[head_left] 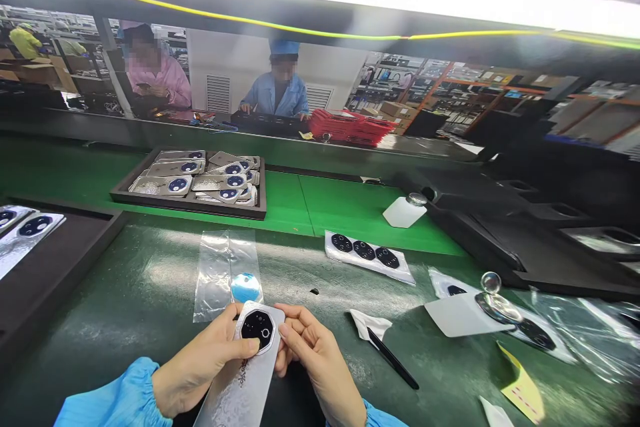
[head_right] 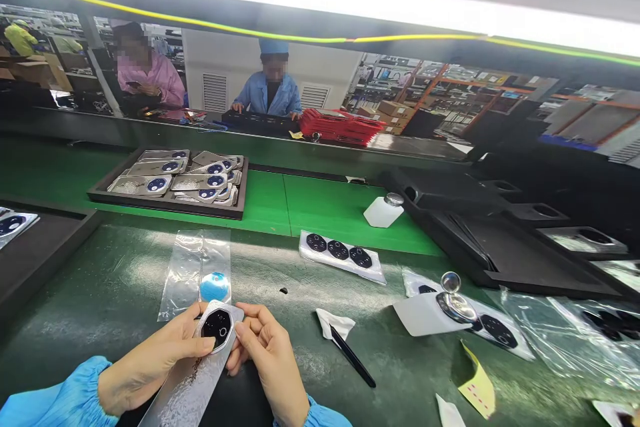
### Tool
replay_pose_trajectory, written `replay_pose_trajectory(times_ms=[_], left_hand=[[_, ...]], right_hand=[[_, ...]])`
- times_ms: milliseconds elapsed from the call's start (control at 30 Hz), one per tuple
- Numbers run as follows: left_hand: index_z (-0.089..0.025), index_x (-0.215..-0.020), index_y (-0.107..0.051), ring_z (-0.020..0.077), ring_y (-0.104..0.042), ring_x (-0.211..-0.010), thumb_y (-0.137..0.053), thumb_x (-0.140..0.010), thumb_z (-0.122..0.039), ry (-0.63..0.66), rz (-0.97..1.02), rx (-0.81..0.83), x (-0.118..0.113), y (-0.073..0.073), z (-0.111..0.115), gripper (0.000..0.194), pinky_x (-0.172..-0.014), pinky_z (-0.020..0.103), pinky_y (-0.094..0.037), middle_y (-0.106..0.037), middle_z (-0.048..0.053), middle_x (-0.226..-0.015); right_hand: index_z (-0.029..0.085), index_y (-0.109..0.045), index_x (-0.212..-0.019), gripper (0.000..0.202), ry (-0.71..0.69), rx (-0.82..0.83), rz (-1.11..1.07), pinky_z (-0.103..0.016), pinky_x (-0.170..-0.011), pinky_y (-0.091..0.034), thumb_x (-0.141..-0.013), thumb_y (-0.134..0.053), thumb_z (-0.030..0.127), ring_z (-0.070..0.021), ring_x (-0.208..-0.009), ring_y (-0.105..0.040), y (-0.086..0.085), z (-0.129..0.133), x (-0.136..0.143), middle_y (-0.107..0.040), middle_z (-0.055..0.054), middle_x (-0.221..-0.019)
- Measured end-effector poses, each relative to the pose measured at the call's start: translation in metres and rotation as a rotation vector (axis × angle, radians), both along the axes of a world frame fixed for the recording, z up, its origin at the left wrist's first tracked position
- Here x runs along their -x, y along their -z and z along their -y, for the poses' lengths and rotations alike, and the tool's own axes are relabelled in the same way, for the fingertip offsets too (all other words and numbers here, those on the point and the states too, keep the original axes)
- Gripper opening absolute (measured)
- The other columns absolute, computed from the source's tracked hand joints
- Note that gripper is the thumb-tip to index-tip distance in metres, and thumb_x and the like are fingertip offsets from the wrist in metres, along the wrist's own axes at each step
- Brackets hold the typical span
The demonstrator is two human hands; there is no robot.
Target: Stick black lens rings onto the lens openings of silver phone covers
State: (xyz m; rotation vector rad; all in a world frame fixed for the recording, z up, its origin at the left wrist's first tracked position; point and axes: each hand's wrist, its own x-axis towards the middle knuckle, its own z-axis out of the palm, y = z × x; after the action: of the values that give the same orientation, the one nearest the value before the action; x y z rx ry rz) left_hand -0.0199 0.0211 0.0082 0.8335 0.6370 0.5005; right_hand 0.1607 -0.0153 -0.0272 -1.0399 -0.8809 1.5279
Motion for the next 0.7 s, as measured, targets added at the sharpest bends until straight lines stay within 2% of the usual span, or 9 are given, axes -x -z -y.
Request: replay_pose_trajectory(times_ms=[167, 233, 333, 400, 567, 700], left_hand=[[-0.018, -0.126, -0.047, 0.0236, -0.065, -0.093, -0.069, -0.085, -0.036, -0.018, -0.083, -0.018, 0.002, 0.01, 0.001, 0.05, -0.083, 0.034, -0.042, -0.07, 0.009, -0.097], [-0.021, -0.126, -0.046, 0.0225, -0.064, -0.093, -0.067, -0.086, -0.039, -0.023, -0.133, -0.043, 0.002, 0.013, 0.002, 0.048, -0.083, 0.034, -0.043, -0.068, 0.007, -0.102], [-0.025, -0.123, -0.045, 0.023, -0.059, -0.108, -0.063, -0.089, -0.041, -0.041, -0.17, -0.12, 0.001, 0.015, 0.004, 0.042, -0.094, 0.036, -0.041, -0.064, 0.005, -0.114], [-0.026, -0.123, -0.045, 0.0236, -0.053, -0.117, -0.06, -0.09, -0.041, -0.044, -0.197, -0.197, 0.001, 0.013, 0.004, 0.039, -0.102, 0.038, -0.037, -0.06, 0.004, -0.121], [-0.026, -0.126, -0.041, 0.0231, -0.047, -0.125, -0.054, -0.093, -0.034, -0.045, -0.277, -0.388, 0.0, 0.014, 0.003, 0.037, -0.107, 0.037, -0.031, -0.054, 0.005, -0.132], [-0.023, -0.114, -0.047, 0.0229, -0.055, -0.106, -0.062, -0.084, -0.026, -0.083, -0.304, -0.399, -0.002, 0.021, 0.003, 0.034, -0.091, 0.033, -0.041, -0.061, 0.004, -0.111]], right_hand=[[0.014, -0.056, -0.107, 0.05, -0.004, 0.051, 0.005, -0.026, -0.051, -0.046, -0.083, -0.068, 0.057, -0.012, -0.046, -0.057, 0.001, -0.001, 0.0, -0.06, 0.003, -0.056], [0.016, -0.058, -0.104, 0.049, -0.039, 0.06, 0.02, -0.026, -0.054, -0.048, -0.08, -0.072, 0.055, -0.0129, -0.053, -0.06, 0.0, 0.0, 0.002, -0.065, 0.001, -0.067], [0.017, -0.061, -0.106, 0.048, -0.089, 0.041, 0.043, -0.032, -0.077, -0.052, -0.073, -0.081, 0.047, -0.0189, -0.083, -0.067, -0.001, 0.002, 0.005, -0.071, -0.005, -0.095], [0.018, -0.063, -0.11, 0.05, -0.087, 0.024, 0.059, -0.035, -0.089, -0.048, -0.073, -0.082, 0.046, -0.0223, -0.097, -0.066, 0.0, 0.003, 0.006, -0.072, -0.007, -0.102], [0.017, -0.066, -0.107, 0.047, -0.05, -0.015, 0.068, -0.036, -0.087, -0.046, -0.078, -0.075, 0.052, -0.0238, -0.094, -0.064, 0.001, 0.003, 0.005, -0.071, -0.007, -0.098], [0.017, -0.067, -0.097, 0.037, -0.021, -0.011, 0.069, -0.031, -0.076, -0.045, -0.083, -0.069, 0.052, -0.0204, -0.084, -0.06, 0.001, 0.003, 0.006, -0.068, -0.005, -0.089]])
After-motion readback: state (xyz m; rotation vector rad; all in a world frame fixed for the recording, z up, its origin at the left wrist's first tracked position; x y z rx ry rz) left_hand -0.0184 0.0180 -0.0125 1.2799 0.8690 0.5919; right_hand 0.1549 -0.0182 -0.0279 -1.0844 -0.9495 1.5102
